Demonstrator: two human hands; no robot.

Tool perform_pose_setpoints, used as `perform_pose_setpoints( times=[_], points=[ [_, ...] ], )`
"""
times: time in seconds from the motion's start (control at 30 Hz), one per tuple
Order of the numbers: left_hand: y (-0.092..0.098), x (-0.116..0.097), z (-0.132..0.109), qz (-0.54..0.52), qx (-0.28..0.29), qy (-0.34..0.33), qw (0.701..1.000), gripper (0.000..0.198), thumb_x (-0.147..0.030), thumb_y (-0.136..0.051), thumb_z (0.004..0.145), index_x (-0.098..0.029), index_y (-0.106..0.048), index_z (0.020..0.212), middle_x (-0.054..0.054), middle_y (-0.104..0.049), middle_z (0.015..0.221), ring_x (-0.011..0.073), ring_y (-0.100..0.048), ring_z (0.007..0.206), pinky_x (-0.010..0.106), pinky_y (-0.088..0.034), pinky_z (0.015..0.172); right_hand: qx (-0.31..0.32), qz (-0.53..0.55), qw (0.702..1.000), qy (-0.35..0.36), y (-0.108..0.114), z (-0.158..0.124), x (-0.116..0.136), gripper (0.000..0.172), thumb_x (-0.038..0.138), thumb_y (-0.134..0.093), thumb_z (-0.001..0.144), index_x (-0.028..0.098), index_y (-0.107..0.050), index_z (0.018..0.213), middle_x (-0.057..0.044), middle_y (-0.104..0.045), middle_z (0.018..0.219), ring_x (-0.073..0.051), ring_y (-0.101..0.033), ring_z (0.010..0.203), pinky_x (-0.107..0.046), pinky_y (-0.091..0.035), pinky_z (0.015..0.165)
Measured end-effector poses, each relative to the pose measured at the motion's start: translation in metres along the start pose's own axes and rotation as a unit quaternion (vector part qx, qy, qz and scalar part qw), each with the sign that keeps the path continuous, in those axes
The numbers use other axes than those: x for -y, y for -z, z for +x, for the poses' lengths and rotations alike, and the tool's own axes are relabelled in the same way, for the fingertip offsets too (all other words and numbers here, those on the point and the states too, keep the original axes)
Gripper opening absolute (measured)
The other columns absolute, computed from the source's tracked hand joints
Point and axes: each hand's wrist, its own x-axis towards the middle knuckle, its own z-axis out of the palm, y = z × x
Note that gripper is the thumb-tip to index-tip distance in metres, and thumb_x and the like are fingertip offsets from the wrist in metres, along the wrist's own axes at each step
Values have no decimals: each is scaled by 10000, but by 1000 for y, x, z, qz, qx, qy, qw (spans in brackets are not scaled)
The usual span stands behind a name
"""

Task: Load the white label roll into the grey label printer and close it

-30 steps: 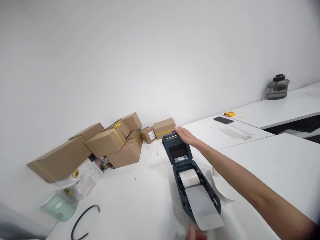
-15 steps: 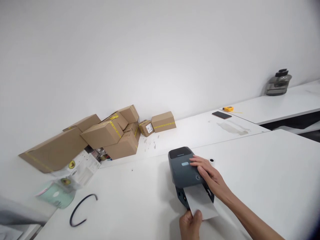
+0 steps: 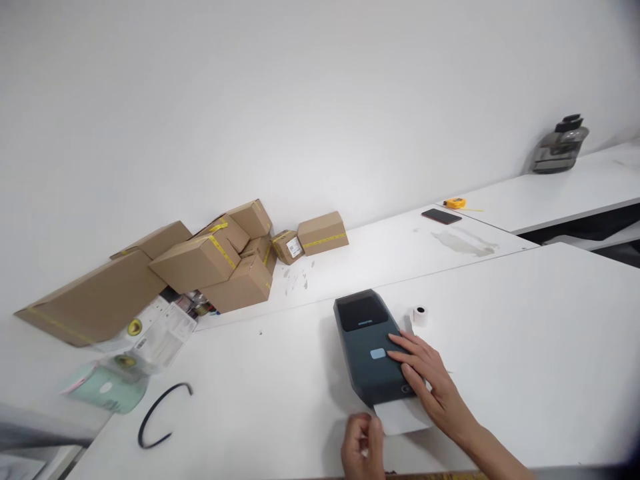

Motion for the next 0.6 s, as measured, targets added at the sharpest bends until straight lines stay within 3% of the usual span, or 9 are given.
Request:
perform_pose_setpoints(
  times=[0.07,0.1,0.13,0.2,0.33,0.6],
  points=[
    [1,-12,6,1,-86,-24,996,576,-728,-551,769,-180,-659,914,92,-682,987,225,-616,941,279,-480,798,-10,-16,1000,13,-2,-4,-2,316,217,-453,970,295,-629,1220,-56,-588,1383,-283,-439,1361,-550,-360,1082],
    [-1,-20,11,-11,-111,-32,993,603,-706,-544,792,-189,-629,1088,114,-634,1197,245,-579,1105,286,-469,883,-13,-19,1000,18,-3,-5,-2,322,214,-438,973,292,-627,1223,-54,-589,1383,-279,-443,1360,-547,-349,1090],
    [-4,-27,16,-28,-111,-30,993,650,-687,-522,820,-205,-550,1256,123,-532,1377,254,-513,1238,291,-449,951,-14,-18,1000,21,-3,-5,-3,332,216,-416,979,290,-625,1227,-52,-588,1385,-276,-445,1361,-547,-336,1099],
    [-13,-40,29,-56,-64,0,996,741,-652,-522,844,-216,-380,1427,131,-373,1527,258,-411,1363,295,-427,1015,-13,-12,1000,25,-3,-5,-4,360,229,-366,993,287,-623,1239,-49,-583,1391,-274,-444,1363,-553,-309,1114],
    [-26,-46,47,-82,14,11,996,784,-593,-570,848,-186,-304,1463,149,-384,1524,256,-433,1360,300,-408,1065,-11,5,1000,23,-1,-5,-6,392,246,-316,1006,289,-633,1234,-42,-584,1387,-277,-443,1358,-551,-305,1113],
    [-27,-30,49,-73,-8,-7,997,751,-580,-575,839,-180,-363,1439,157,-460,1470,289,-512,1288,332,-463,1002,-33,67,997,-9,-14,-15,-12,393,232,-291,1009,283,-632,1196,-40,-559,1392,-289,-379,1382,-549,-341,1090]
  ],
)
